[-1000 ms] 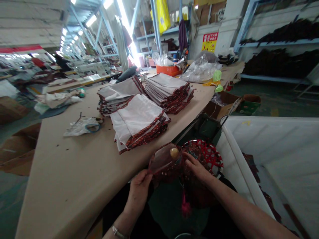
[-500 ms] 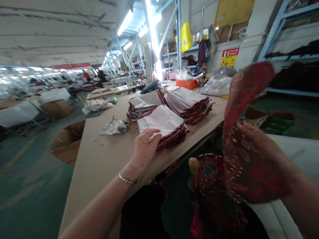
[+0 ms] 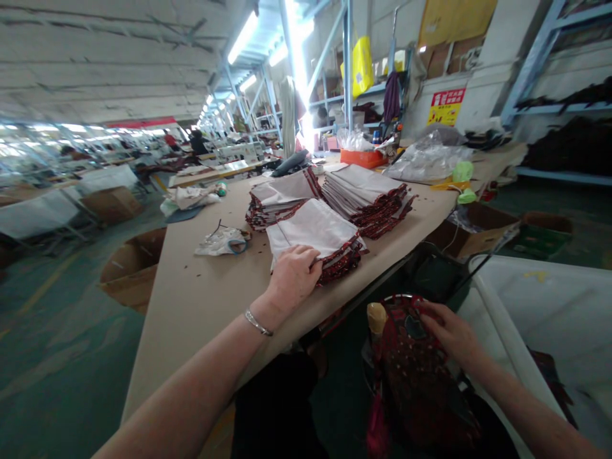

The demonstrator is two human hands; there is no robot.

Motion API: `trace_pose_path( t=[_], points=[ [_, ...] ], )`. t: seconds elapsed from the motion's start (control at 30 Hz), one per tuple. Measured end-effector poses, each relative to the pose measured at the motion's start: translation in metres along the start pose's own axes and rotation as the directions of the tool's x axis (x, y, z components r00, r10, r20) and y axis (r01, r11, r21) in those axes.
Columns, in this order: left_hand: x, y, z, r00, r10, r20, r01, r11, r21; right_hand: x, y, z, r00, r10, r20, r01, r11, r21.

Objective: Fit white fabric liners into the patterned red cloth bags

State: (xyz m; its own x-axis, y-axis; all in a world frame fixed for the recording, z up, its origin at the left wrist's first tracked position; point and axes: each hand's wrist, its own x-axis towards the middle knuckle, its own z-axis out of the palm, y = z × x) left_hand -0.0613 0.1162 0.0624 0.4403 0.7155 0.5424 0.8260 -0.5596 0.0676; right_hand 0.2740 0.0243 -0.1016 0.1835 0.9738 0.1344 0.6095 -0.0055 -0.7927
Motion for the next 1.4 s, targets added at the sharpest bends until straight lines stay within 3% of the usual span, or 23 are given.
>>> trace_pose_path(
  t=[0.13,0.23,0.33,0.4,0.5,0.57,0.67,0.8,0.87,0.93,1.0,1.03,1.1,1.13,1.2,1.27,1.3,1.33,1.4],
  points=[
    [0.004,0.004,-0.007,0.994,0.009,0.106,-0.017,0.997,0.075,0.025,-0.098,-0.021,0.968,-0.250,-0.035,0.252,0.966,0.060],
    [0.006,0.005,-0.011,0.987,-0.014,0.157,0.003,0.997,0.071,0.039,-0.153,-0.019,0.873,-0.486,-0.041,0.488,0.868,0.087],
    [0.008,0.003,-0.012,0.975,-0.053,0.214,0.038,0.996,0.075,0.055,-0.189,-0.004,0.760,-0.650,-0.013,0.647,0.754,0.109],
    [0.010,0.002,-0.013,0.966,-0.087,0.243,0.064,0.993,0.100,0.066,-0.209,0.008,0.682,-0.732,-0.002,0.731,0.681,0.036],
    [0.015,0.003,-0.018,0.963,-0.145,0.229,0.115,0.984,0.139,0.081,-0.240,0.025,0.600,-0.795,0.089,0.785,0.565,-0.254],
    [0.017,0.003,-0.023,0.967,-0.168,0.191,0.139,0.978,0.156,0.091,-0.258,0.034,0.613,-0.763,0.206,0.753,0.485,-0.444],
    [0.019,0.004,-0.031,0.971,-0.183,0.152,0.153,0.970,0.190,0.109,-0.277,0.040,0.699,-0.651,0.296,0.667,0.444,-0.599],
    [0.010,-0.001,-0.036,0.964,-0.212,0.159,0.167,0.952,0.255,0.121,-0.285,0.028,0.794,-0.572,0.208,0.545,0.516,-0.661],
    [0.004,-0.007,-0.033,0.949,-0.262,0.177,0.221,0.949,0.224,0.115,-0.285,0.020,0.807,-0.565,0.173,0.526,0.553,-0.646],
    [0.000,-0.012,-0.031,0.925,-0.348,0.155,0.340,0.937,0.074,0.100,-0.282,0.013,0.794,-0.588,0.154,0.555,0.596,-0.581],
    [-0.002,-0.009,-0.033,0.871,-0.487,0.067,0.485,0.829,-0.278,0.081,-0.274,0.010,0.776,-0.614,0.145,0.596,0.639,-0.486],
    [-0.003,-0.003,-0.037,0.820,-0.572,0.030,0.503,0.695,-0.514,0.071,-0.269,0.010,0.776,-0.614,0.144,0.605,0.662,-0.442],
    [-0.005,0.017,-0.049,0.705,-0.708,0.049,0.359,0.296,-0.885,0.051,-0.254,0.013,0.802,-0.580,0.142,0.585,0.716,-0.381],
    [-0.008,0.029,-0.056,0.671,-0.735,0.098,0.250,0.099,-0.963,0.041,-0.246,0.015,0.819,-0.557,0.139,0.567,0.750,-0.340],
    [-0.017,0.054,-0.065,0.666,-0.716,0.208,0.120,-0.172,-0.978,0.022,-0.230,0.021,0.854,-0.504,0.127,0.520,0.837,-0.170],
    [-0.031,0.073,-0.063,0.680,-0.667,0.304,0.130,-0.298,-0.946,0.005,-0.213,0.027,0.896,-0.423,0.131,0.401,0.901,0.166],
    [-0.040,0.080,-0.057,0.683,-0.644,0.344,0.168,-0.320,-0.932,-0.003,-0.204,0.030,0.919,-0.370,0.134,0.302,0.881,0.364],
    [-0.049,0.085,-0.049,0.688,-0.614,0.386,0.230,-0.320,-0.919,-0.009,-0.195,0.032,0.936,-0.320,0.144,0.199,0.822,0.534],
    [-0.068,0.092,-0.029,0.718,-0.497,0.488,0.392,-0.290,-0.873,-0.020,-0.176,0.033,0.942,-0.295,0.161,0.102,0.708,0.699]
  ],
)
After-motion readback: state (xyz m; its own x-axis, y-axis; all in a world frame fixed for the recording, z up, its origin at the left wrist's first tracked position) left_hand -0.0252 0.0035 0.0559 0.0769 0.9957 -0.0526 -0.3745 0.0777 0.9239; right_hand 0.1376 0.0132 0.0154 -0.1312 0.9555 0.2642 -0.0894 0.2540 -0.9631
